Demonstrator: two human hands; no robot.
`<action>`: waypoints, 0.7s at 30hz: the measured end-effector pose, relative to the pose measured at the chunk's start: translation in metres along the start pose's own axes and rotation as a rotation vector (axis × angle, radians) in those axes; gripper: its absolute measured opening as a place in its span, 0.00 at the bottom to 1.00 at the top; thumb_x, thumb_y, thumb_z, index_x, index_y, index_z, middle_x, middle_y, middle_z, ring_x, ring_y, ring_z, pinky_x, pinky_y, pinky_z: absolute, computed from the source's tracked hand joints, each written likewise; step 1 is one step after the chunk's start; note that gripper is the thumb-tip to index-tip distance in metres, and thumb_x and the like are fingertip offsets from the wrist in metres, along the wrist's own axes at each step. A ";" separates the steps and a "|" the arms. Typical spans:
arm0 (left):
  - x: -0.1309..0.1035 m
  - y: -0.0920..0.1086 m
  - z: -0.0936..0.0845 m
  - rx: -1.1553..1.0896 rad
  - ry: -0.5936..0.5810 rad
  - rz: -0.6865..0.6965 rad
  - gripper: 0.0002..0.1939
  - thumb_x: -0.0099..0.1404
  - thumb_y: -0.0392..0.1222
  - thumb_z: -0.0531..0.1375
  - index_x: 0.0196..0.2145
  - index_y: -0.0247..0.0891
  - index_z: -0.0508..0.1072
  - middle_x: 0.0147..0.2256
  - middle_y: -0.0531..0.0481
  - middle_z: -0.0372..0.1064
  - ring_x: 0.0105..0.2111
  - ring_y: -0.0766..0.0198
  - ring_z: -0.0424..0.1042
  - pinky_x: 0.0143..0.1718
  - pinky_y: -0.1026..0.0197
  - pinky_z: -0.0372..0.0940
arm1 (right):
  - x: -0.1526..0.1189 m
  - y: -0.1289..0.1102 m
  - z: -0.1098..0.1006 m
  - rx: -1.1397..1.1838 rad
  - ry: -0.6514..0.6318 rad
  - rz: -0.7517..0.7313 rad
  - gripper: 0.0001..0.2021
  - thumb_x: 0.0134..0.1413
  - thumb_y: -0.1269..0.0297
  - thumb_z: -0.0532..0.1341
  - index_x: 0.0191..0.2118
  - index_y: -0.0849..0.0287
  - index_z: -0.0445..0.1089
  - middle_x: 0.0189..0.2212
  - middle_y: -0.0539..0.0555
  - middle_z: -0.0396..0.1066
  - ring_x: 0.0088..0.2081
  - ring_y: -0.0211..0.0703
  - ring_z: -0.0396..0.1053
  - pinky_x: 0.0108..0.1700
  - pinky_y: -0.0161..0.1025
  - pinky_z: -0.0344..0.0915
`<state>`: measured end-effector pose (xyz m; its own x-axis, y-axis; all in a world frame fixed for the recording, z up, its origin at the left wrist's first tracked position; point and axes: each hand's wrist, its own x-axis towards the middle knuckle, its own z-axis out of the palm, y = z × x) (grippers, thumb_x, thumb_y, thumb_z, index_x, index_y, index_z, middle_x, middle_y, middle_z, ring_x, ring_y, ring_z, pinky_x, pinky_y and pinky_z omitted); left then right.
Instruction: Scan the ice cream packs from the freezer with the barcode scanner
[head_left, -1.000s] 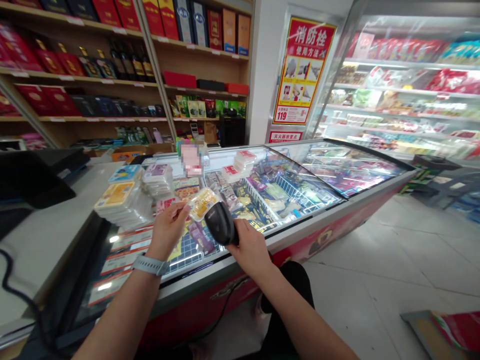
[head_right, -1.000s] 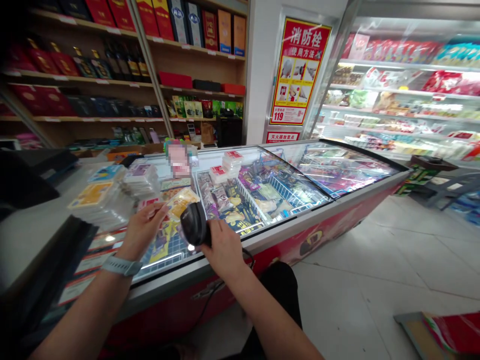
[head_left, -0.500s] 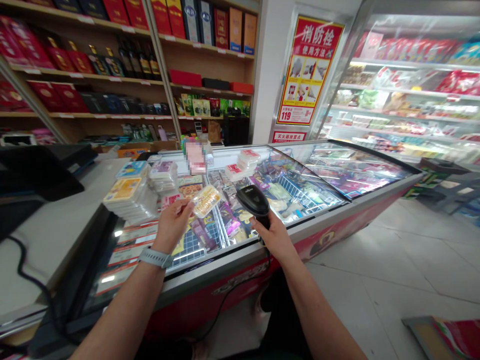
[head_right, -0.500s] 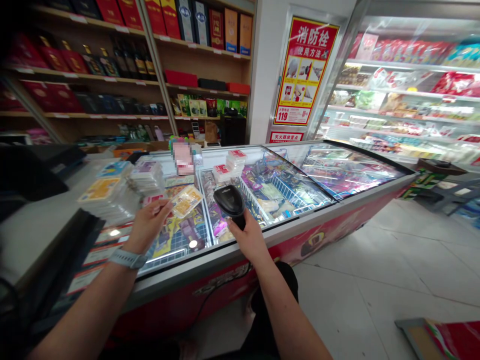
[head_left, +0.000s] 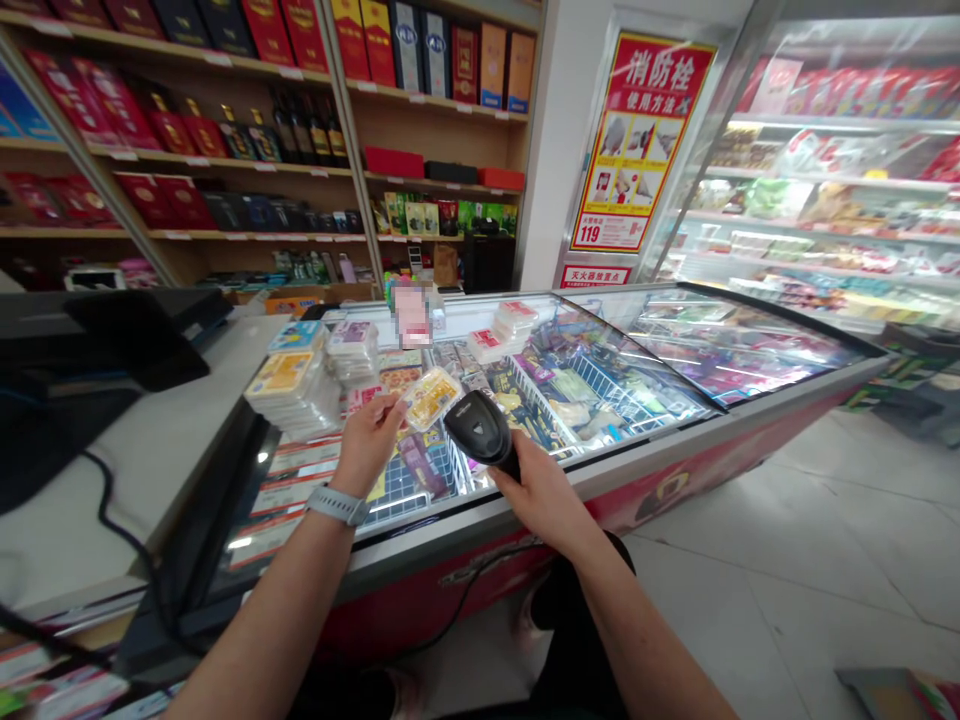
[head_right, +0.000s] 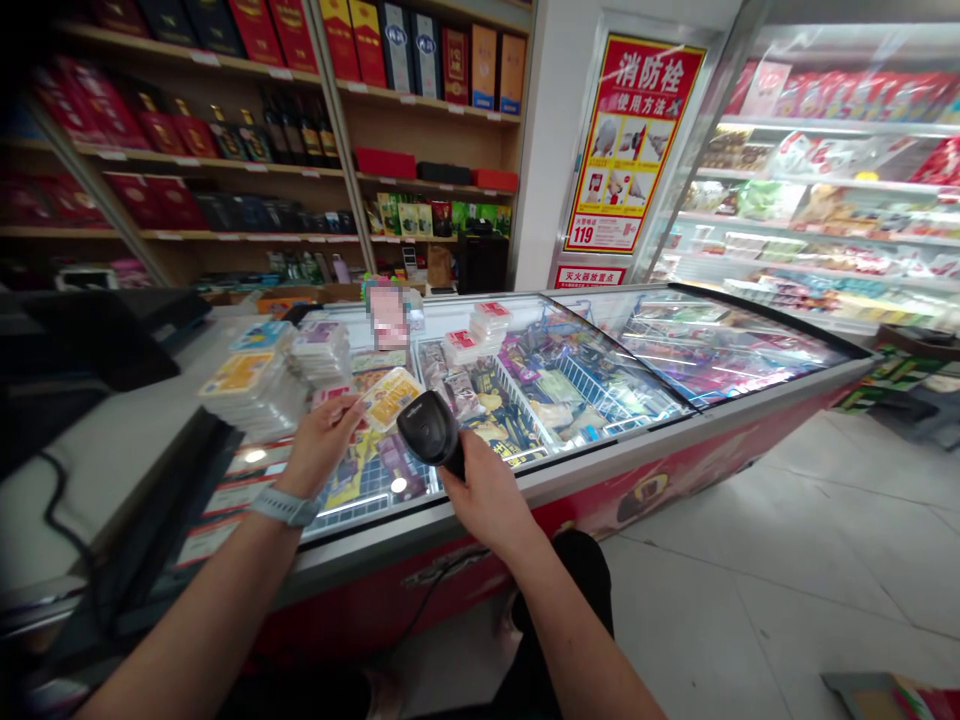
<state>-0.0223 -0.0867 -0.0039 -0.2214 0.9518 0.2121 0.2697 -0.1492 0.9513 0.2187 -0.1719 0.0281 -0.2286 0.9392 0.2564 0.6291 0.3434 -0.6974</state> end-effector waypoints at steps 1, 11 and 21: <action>0.000 0.000 0.000 -0.006 0.000 -0.002 0.17 0.56 0.52 0.60 0.38 0.37 0.74 0.29 0.49 0.73 0.28 0.62 0.70 0.26 0.63 0.62 | 0.000 0.000 0.001 -0.009 -0.012 -0.005 0.12 0.58 0.67 0.58 0.47 0.58 0.63 0.41 0.57 0.71 0.42 0.49 0.69 0.43 0.42 0.62; 0.000 0.000 -0.001 -0.026 0.016 0.001 0.19 0.56 0.54 0.60 0.38 0.36 0.75 0.30 0.48 0.74 0.29 0.62 0.71 0.28 0.62 0.62 | 0.001 -0.002 0.000 -0.053 -0.054 -0.014 0.08 0.58 0.67 0.58 0.43 0.57 0.62 0.38 0.56 0.71 0.39 0.48 0.69 0.40 0.40 0.61; 0.004 -0.005 -0.005 -0.227 0.127 -0.150 0.20 0.52 0.56 0.63 0.33 0.35 0.73 0.22 0.54 0.68 0.22 0.67 0.67 0.23 0.64 0.60 | -0.002 -0.006 0.001 -0.047 -0.030 -0.006 0.10 0.59 0.67 0.58 0.46 0.58 0.62 0.41 0.58 0.71 0.43 0.50 0.69 0.44 0.43 0.63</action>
<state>-0.0293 -0.0836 -0.0066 -0.3621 0.9288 0.0785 0.0121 -0.0795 0.9968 0.2145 -0.1756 0.0307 -0.2544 0.9368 0.2401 0.6613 0.3497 -0.6636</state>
